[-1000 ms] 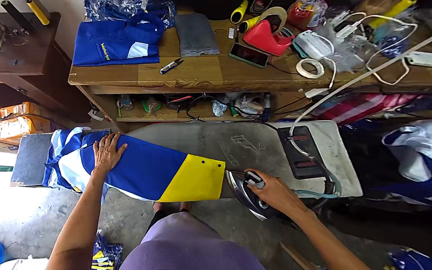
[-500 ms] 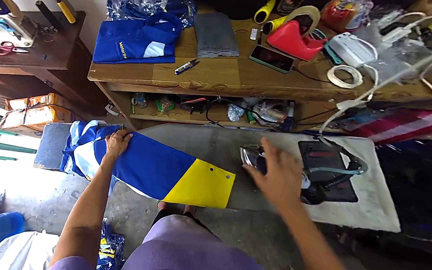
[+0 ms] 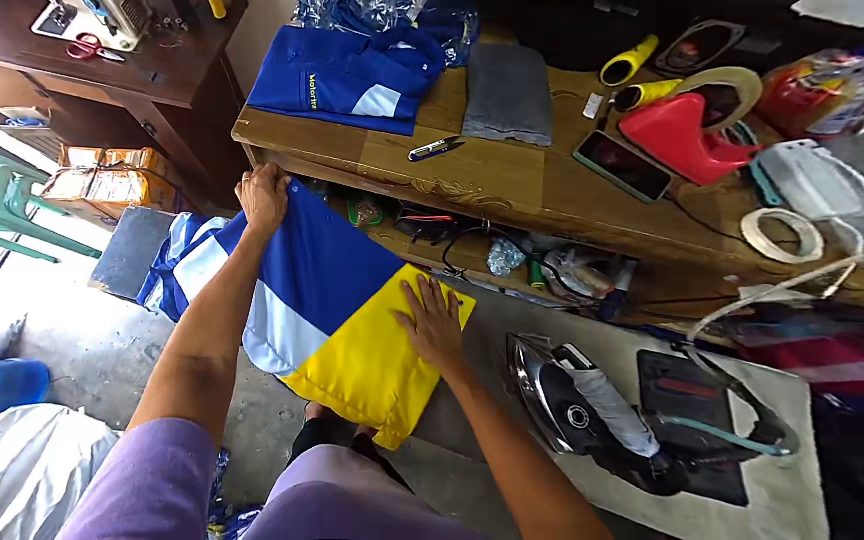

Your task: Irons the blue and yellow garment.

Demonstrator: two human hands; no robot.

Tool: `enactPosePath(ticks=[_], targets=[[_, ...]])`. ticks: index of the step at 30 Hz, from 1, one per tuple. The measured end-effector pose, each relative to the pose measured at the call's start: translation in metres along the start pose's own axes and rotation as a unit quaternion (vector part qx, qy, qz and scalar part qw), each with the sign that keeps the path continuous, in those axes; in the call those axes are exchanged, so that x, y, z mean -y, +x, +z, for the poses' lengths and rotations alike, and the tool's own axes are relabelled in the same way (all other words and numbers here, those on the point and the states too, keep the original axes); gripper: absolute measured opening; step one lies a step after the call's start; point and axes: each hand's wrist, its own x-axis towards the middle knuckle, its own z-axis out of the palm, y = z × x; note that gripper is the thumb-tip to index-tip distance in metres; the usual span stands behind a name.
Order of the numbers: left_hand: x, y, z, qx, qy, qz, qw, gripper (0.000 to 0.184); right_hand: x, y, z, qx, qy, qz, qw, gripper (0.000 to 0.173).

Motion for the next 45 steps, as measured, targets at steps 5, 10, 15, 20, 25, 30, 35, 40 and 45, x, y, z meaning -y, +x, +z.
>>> enactPosePath(ticks=[5,10,15,20,25,30,35,40,45], targets=[[0.030,-0.015,0.015,0.017,0.028,-0.052,0.998,0.039,-0.016,0.022,-0.064,0.029,0.029,-0.014,0.999,0.058],[0.068,-0.110,0.012,-0.022,0.049,0.059,0.997,0.038,-0.107,-0.075,-0.171,-0.040,-0.036,0.038,0.998,0.068],[0.084,-0.168,0.038,0.010,0.082,0.080,0.993,0.049,-0.147,-0.131,-0.176,0.136,0.092,0.165,0.973,0.074],[0.086,-0.174,0.051,0.036,0.092,0.082,0.992,0.055,-0.108,-0.126,-0.161,0.085,0.106,0.166,0.977,0.067],[0.089,-0.166,0.047,0.035,0.100,0.084,0.991,0.057,-0.027,-0.076,-0.154,0.144,0.102,0.080,0.981,0.065],[0.131,-0.153,0.046,0.067,0.128,0.056,0.988,0.063,0.070,0.001,-0.131,0.234,0.102,-0.017,0.967,0.059],[0.142,-0.152,0.048,0.062,0.137,0.058,0.987,0.064,0.133,0.063,-0.108,0.224,0.071,-0.087,0.968,0.052],[0.142,-0.152,0.044,0.064,0.125,0.062,0.988,0.063,0.118,0.039,-0.113,0.270,0.047,-0.078,0.958,0.049],[0.140,-0.154,0.042,0.062,0.111,0.072,0.989,0.063,0.064,-0.051,-0.119,0.275,0.038,-0.211,0.937,0.047]])
